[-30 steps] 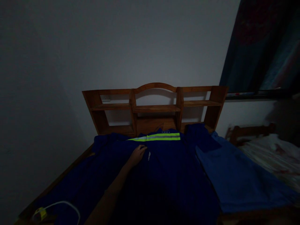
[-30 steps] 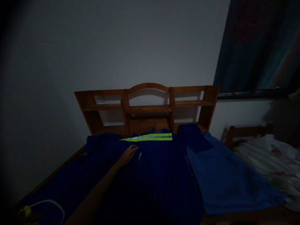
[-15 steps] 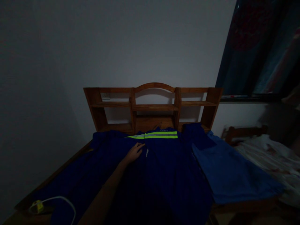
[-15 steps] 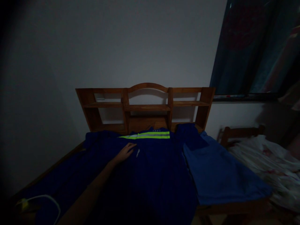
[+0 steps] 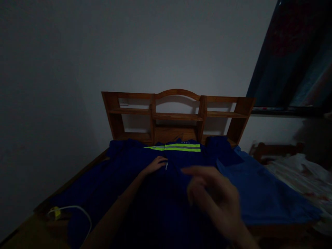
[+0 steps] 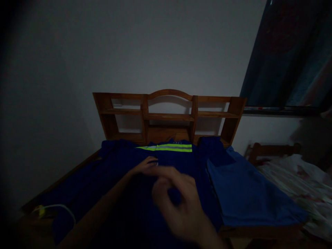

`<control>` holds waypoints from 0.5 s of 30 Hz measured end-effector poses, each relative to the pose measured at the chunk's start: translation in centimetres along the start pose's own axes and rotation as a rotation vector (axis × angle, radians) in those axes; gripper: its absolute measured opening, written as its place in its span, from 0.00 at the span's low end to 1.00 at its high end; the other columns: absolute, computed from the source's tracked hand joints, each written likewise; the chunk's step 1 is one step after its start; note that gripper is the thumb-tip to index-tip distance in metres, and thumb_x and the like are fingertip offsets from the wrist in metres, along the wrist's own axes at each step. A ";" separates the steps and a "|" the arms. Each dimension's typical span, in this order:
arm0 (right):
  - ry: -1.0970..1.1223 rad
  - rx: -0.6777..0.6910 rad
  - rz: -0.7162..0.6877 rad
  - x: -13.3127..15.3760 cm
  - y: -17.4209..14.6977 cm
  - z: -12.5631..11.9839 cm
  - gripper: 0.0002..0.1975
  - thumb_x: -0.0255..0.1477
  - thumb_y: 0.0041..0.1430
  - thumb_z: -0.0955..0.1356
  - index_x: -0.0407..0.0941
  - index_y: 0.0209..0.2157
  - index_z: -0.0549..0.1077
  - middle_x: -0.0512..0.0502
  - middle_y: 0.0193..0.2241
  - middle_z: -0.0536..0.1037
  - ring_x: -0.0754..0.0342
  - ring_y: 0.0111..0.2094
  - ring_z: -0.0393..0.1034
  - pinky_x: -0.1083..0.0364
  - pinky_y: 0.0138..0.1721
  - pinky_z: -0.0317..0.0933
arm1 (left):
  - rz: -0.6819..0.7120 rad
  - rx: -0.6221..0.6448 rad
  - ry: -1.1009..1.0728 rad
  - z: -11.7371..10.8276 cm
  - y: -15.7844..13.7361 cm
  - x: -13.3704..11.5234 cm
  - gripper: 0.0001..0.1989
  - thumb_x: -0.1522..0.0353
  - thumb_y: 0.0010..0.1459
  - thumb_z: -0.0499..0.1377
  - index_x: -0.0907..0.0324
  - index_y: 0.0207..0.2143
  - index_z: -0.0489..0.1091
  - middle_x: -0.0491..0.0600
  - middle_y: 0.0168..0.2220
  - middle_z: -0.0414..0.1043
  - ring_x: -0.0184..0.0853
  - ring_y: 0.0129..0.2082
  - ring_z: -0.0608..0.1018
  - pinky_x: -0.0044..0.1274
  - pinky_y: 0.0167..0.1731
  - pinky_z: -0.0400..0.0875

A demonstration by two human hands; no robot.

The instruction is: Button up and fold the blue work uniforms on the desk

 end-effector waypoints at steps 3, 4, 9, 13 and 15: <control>0.004 -0.016 0.192 -6.8 3.8 2.4 0.13 0.26 0.60 0.60 0.44 0.44 0.70 0.54 0.22 0.69 0.61 0.23 0.64 0.61 0.27 0.57 | -0.011 0.031 -0.095 0.3 -0.6 -1.3 0.16 0.63 0.53 0.59 0.57 0.44 0.72 0.50 0.48 0.70 0.37 0.50 0.69 0.29 0.54 0.58; 0.015 0.005 0.254 -9.6 4.6 3.4 0.11 0.26 0.58 0.61 0.43 0.40 0.72 0.54 0.21 0.69 0.62 0.22 0.63 0.62 0.25 0.56 | -0.020 0.058 -0.136 0.4 -0.8 -1.6 0.17 0.62 0.52 0.60 0.57 0.44 0.72 0.49 0.47 0.71 0.37 0.49 0.69 0.28 0.53 0.59; 0.187 0.092 0.479 -21.8 3.3 8.9 0.10 0.26 0.53 0.61 0.43 0.35 0.72 0.54 0.20 0.70 0.62 0.16 0.61 0.63 0.18 0.52 | -0.054 0.115 -0.204 1.4 -1.5 -2.2 0.24 0.58 0.46 0.63 0.60 0.45 0.70 0.49 0.42 0.73 0.37 0.43 0.73 0.26 0.47 0.63; 0.319 0.004 0.588 -26.3 1.1 10.7 0.12 0.29 0.54 0.59 0.42 0.35 0.71 0.53 0.20 0.70 0.62 0.14 0.60 0.62 0.15 0.53 | -0.054 0.003 -0.064 1.6 -1.2 -1.8 0.20 0.58 0.46 0.63 0.61 0.40 0.72 0.49 0.38 0.74 0.36 0.41 0.73 0.24 0.45 0.63; 0.359 -0.008 0.605 -27.2 0.7 10.9 0.13 0.30 0.55 0.59 0.42 0.36 0.71 0.53 0.21 0.71 0.62 0.13 0.61 0.62 0.16 0.53 | -0.022 0.041 -0.032 1.6 -1.0 -1.8 0.18 0.59 0.48 0.62 0.62 0.38 0.72 0.47 0.37 0.73 0.34 0.39 0.73 0.23 0.43 0.63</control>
Point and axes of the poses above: each hand's wrist, its own y-axis towards the middle knuckle, its own z-axis out of the palm, x = y × z, the point moved 4 cm from there along y, towards the middle knuckle
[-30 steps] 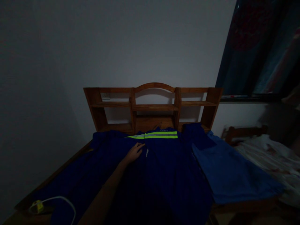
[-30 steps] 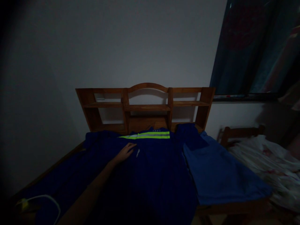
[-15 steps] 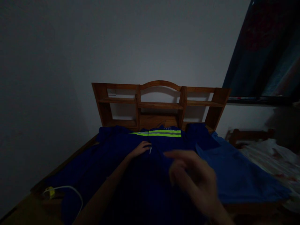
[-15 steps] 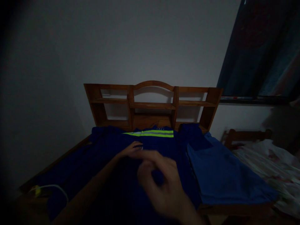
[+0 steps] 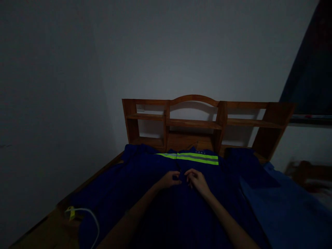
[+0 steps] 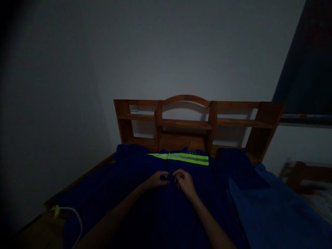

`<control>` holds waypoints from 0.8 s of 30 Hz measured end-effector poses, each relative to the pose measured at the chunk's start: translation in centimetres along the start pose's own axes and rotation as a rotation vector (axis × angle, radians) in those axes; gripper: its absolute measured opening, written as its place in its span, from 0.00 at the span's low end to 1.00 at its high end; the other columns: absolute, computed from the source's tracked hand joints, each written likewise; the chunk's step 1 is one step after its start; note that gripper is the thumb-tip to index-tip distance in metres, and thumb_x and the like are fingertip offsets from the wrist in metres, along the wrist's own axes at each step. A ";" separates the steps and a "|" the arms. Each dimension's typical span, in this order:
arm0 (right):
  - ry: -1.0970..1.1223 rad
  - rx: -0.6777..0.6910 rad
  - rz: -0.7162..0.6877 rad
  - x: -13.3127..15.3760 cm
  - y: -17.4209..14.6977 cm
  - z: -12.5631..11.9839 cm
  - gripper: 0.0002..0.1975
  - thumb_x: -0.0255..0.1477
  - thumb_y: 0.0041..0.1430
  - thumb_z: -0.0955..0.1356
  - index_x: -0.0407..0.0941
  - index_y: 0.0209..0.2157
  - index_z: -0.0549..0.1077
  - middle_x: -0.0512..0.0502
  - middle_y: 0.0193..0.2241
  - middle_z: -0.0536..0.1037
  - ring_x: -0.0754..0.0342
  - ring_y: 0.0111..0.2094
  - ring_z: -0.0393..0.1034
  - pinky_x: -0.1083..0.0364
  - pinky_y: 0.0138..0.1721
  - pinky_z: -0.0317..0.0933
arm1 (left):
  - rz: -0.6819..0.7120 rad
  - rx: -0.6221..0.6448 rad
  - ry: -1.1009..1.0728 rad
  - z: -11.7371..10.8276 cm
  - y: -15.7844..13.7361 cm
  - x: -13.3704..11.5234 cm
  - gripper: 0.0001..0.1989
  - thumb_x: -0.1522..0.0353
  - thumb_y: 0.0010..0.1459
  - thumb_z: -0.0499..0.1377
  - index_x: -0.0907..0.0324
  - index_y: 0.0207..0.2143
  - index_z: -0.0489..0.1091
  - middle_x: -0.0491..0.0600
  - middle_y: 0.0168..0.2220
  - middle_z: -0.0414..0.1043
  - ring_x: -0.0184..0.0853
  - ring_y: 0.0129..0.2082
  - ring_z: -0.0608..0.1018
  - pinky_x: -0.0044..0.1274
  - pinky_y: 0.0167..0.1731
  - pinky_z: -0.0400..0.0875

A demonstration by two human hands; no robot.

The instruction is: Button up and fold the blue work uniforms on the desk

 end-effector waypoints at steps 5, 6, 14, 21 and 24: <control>-0.061 0.050 0.028 0.2 -0.2 -0.2 0.15 0.30 0.55 0.59 0.42 0.34 0.75 0.52 0.21 0.70 0.62 0.15 0.62 0.62 0.16 0.53 | -0.023 0.086 -0.027 -0.5 -0.1 -0.2 0.18 0.60 0.49 0.62 0.60 0.40 0.71 0.46 0.39 0.72 0.35 0.40 0.71 0.22 0.41 0.63; -0.102 0.060 0.016 0.5 -0.3 -0.1 0.15 0.29 0.55 0.59 0.42 0.34 0.75 0.51 0.22 0.71 0.61 0.16 0.62 0.62 0.17 0.54 | -0.043 0.089 -0.034 -0.6 -0.2 -0.2 0.18 0.60 0.49 0.62 0.60 0.41 0.70 0.46 0.40 0.72 0.35 0.41 0.71 0.23 0.42 0.63; -0.374 0.039 -0.204 3.1 -1.3 0.2 0.14 0.22 0.53 0.62 0.46 0.34 0.78 0.48 0.33 0.76 0.55 0.33 0.69 0.57 0.37 0.60 | -0.122 0.093 -0.110 -1.0 -0.5 -0.8 0.18 0.58 0.47 0.62 0.61 0.37 0.70 0.45 0.34 0.69 0.34 0.37 0.70 0.22 0.36 0.63; -0.402 0.077 -0.230 3.1 -1.4 0.7 0.16 0.21 0.54 0.62 0.48 0.39 0.77 0.48 0.33 0.75 0.56 0.35 0.69 0.58 0.37 0.59 | -0.105 0.136 -0.230 -0.8 -0.6 -1.4 0.17 0.57 0.48 0.62 0.62 0.33 0.69 0.42 0.26 0.65 0.28 0.27 0.67 0.19 0.27 0.59; -0.403 0.084 -0.232 2.8 -1.6 1.0 0.17 0.22 0.55 0.61 0.47 0.42 0.76 0.47 0.34 0.75 0.56 0.34 0.68 0.58 0.36 0.59 | -0.071 0.094 -0.176 -1.3 -0.5 -1.3 0.18 0.57 0.50 0.61 0.61 0.37 0.71 0.45 0.31 0.69 0.30 0.31 0.70 0.21 0.32 0.62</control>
Point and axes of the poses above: each hand's wrist, its own y-axis towards the middle knuckle, its own z-axis out of the palm, x = y × z, the point moved 4 cm from there along y, towards the middle knuckle
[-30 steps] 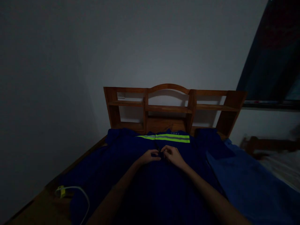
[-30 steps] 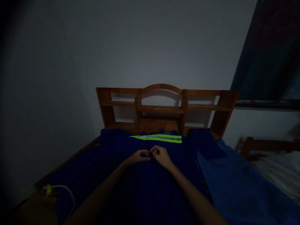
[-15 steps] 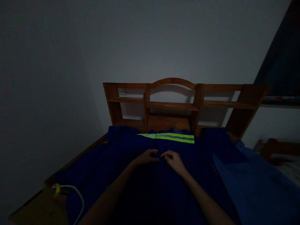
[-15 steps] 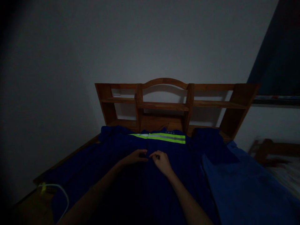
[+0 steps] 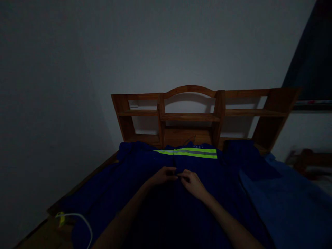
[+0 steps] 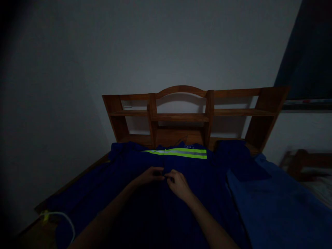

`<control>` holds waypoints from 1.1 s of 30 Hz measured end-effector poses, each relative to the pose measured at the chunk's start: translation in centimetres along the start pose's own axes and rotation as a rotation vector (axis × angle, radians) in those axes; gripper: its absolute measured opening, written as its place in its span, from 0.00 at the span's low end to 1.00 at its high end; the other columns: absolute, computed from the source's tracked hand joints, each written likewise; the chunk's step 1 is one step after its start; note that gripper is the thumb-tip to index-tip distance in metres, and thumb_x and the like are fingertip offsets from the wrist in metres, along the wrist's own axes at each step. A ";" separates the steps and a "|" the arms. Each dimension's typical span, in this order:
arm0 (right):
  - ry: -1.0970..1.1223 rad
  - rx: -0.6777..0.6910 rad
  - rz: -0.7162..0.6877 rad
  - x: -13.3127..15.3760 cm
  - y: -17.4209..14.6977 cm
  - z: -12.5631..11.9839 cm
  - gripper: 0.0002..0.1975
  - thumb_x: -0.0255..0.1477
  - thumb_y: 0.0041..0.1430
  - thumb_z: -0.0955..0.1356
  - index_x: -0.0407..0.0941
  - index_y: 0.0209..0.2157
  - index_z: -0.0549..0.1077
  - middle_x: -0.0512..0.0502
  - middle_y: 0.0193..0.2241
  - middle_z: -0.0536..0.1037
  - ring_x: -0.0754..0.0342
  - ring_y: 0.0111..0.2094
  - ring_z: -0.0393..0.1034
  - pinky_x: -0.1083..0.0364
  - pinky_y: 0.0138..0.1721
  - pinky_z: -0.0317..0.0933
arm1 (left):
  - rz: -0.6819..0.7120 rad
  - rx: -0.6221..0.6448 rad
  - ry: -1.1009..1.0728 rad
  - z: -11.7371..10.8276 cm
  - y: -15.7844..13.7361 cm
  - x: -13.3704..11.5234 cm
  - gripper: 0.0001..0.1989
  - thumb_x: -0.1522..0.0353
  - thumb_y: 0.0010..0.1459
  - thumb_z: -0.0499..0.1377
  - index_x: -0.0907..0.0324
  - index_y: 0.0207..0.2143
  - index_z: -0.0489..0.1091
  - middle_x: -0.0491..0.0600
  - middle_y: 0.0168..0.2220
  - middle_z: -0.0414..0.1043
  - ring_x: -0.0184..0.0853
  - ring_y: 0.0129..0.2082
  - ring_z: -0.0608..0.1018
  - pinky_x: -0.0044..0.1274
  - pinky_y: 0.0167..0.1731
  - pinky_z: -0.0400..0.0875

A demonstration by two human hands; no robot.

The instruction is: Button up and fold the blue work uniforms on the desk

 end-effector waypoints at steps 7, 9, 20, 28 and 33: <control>0.091 -0.067 0.060 -0.6 0.0 0.1 0.15 0.24 0.55 0.62 0.46 0.41 0.76 0.48 0.32 0.74 0.59 0.27 0.66 0.59 0.30 0.58 | 0.025 -0.205 0.294 -1.9 -0.1 0.7 0.16 0.58 0.58 0.51 0.59 0.37 0.73 0.49 0.36 0.72 0.32 0.36 0.72 0.22 0.38 0.64; 0.156 -0.052 0.086 -1.1 0.2 0.2 0.13 0.26 0.56 0.62 0.45 0.40 0.76 0.48 0.32 0.73 0.60 0.23 0.65 0.59 0.28 0.59 | -0.017 -0.129 0.284 -1.7 -0.4 1.1 0.15 0.58 0.56 0.54 0.59 0.37 0.72 0.47 0.33 0.72 0.31 0.33 0.72 0.20 0.33 0.64; 0.502 -0.040 0.169 -2.9 1.0 0.0 0.11 0.31 0.51 0.66 0.43 0.35 0.77 0.48 0.30 0.74 0.60 0.25 0.67 0.59 0.28 0.61 | -0.011 0.066 0.464 -1.1 -0.1 -0.8 0.07 0.70 0.52 0.53 0.61 0.30 0.70 0.46 0.29 0.72 0.30 0.28 0.72 0.18 0.27 0.61; 0.616 -0.083 0.217 -3.5 1.1 -0.4 0.13 0.33 0.50 0.67 0.43 0.36 0.77 0.48 0.31 0.76 0.58 0.28 0.67 0.59 0.29 0.62 | -0.161 0.036 0.624 -2.1 2.5 -1.4 0.06 0.67 0.48 0.56 0.60 0.25 0.69 0.45 0.21 0.70 0.28 0.20 0.69 0.18 0.21 0.58; 0.636 -0.080 0.270 -3.5 1.1 -0.4 0.12 0.32 0.49 0.67 0.43 0.35 0.77 0.48 0.30 0.77 0.59 0.27 0.67 0.59 0.28 0.62 | -0.174 0.193 0.563 -1.4 1.5 0.6 0.06 0.67 0.46 0.57 0.61 0.23 0.70 0.45 0.19 0.69 0.29 0.18 0.69 0.19 0.20 0.59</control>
Point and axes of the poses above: each hand's wrist, its own y-axis towards the middle knuckle, its own z-axis out of the palm, x = y × z, the point moved 4 cm from there along y, towards the middle knuckle
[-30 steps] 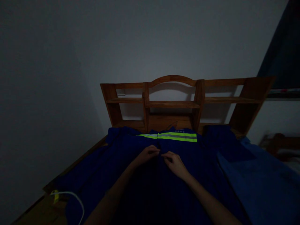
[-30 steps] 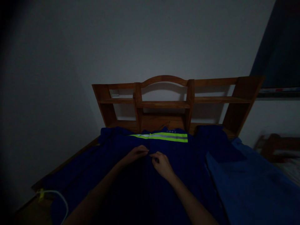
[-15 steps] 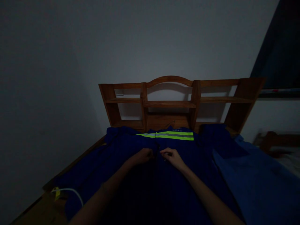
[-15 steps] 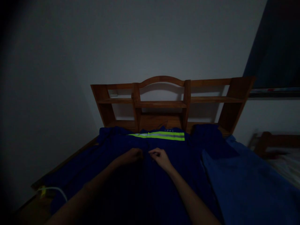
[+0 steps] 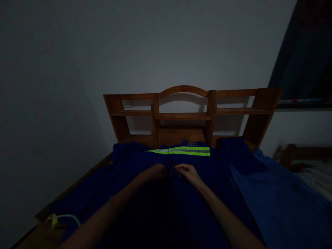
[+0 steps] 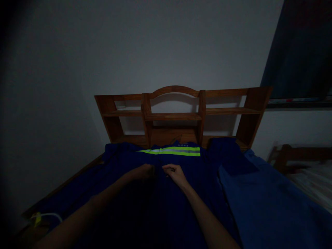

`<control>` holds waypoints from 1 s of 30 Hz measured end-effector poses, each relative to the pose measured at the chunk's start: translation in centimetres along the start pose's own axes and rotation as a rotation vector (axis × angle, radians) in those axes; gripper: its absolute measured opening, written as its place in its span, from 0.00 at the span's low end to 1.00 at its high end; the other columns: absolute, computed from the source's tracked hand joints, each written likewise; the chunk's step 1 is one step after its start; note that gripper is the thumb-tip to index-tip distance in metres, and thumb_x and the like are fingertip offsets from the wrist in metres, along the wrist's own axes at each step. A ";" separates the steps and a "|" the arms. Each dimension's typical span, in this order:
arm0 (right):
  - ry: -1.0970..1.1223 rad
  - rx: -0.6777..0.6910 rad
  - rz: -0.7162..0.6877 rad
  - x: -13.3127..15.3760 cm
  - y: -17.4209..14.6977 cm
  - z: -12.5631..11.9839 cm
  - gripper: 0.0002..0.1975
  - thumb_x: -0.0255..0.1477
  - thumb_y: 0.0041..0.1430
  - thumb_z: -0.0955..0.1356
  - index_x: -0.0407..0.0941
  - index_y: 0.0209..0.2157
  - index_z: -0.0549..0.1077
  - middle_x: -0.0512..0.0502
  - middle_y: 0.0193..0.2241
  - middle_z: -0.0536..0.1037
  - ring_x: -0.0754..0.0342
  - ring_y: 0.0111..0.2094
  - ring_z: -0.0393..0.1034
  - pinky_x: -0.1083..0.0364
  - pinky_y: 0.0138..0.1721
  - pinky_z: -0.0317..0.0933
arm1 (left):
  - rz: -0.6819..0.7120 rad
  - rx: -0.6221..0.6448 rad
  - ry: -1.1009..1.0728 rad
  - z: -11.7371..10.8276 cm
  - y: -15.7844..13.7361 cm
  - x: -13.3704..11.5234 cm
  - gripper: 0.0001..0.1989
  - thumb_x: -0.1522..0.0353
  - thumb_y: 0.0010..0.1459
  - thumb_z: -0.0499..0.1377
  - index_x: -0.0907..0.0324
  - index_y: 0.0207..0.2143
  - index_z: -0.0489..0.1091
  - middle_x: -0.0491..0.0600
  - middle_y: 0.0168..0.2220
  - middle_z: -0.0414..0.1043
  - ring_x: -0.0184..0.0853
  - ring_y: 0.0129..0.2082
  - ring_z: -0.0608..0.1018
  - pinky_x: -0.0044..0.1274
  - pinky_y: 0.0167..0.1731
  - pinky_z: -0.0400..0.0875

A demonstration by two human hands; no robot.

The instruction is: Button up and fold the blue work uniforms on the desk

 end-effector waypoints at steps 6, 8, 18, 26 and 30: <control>0.015 0.018 -0.009 0.4 -0.1 0.2 0.13 0.33 0.49 0.67 0.43 0.36 0.77 0.49 0.29 0.76 0.58 0.27 0.68 0.60 0.28 0.62 | 0.077 -0.078 -0.105 -0.1 0.0 -0.8 0.08 0.70 0.49 0.53 0.61 0.29 0.70 0.46 0.27 0.72 0.30 0.26 0.72 0.19 0.26 0.63; 0.027 0.002 -0.019 0.6 -0.2 0.1 0.13 0.33 0.49 0.68 0.42 0.36 0.77 0.49 0.28 0.76 0.58 0.27 0.68 0.59 0.28 0.62 | 0.061 -0.148 -0.274 -0.6 0.5 -1.2 0.09 0.65 0.52 0.52 0.61 0.30 0.69 0.45 0.23 0.70 0.29 0.22 0.71 0.19 0.23 0.63; -0.228 -0.145 -0.216 1.9 -0.5 -0.2 0.12 0.35 0.53 0.67 0.43 0.35 0.78 0.47 0.30 0.77 0.55 0.29 0.69 0.58 0.31 0.61 | 0.208 -0.370 -0.683 1.2 0.7 -2.1 0.17 0.56 0.56 0.53 0.62 0.31 0.66 0.45 0.23 0.68 0.27 0.21 0.70 0.19 0.23 0.64; -0.449 -0.187 -0.320 2.4 -1.2 0.5 0.10 0.35 0.56 0.66 0.47 0.34 0.78 0.49 0.32 0.77 0.56 0.31 0.70 0.58 0.34 0.61 | 0.271 -0.435 -0.394 0.5 -1.1 -2.7 0.12 0.62 0.60 0.50 0.60 0.35 0.67 0.45 0.27 0.69 0.28 0.27 0.71 0.19 0.28 0.63; -0.408 -0.200 -0.246 1.6 -0.9 0.3 0.10 0.37 0.53 0.68 0.45 0.32 0.76 0.49 0.28 0.76 0.56 0.28 0.68 0.59 0.29 0.59 | 0.298 -0.479 -0.198 0.4 -1.8 -3.6 0.09 0.67 0.60 0.49 0.59 0.35 0.67 0.45 0.30 0.70 0.29 0.29 0.71 0.20 0.31 0.62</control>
Point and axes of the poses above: each hand's wrist, its own y-axis towards the middle knuckle, its own z-axis out of the palm, x = y × z, the point moved 4 cm from there along y, towards the middle knuckle
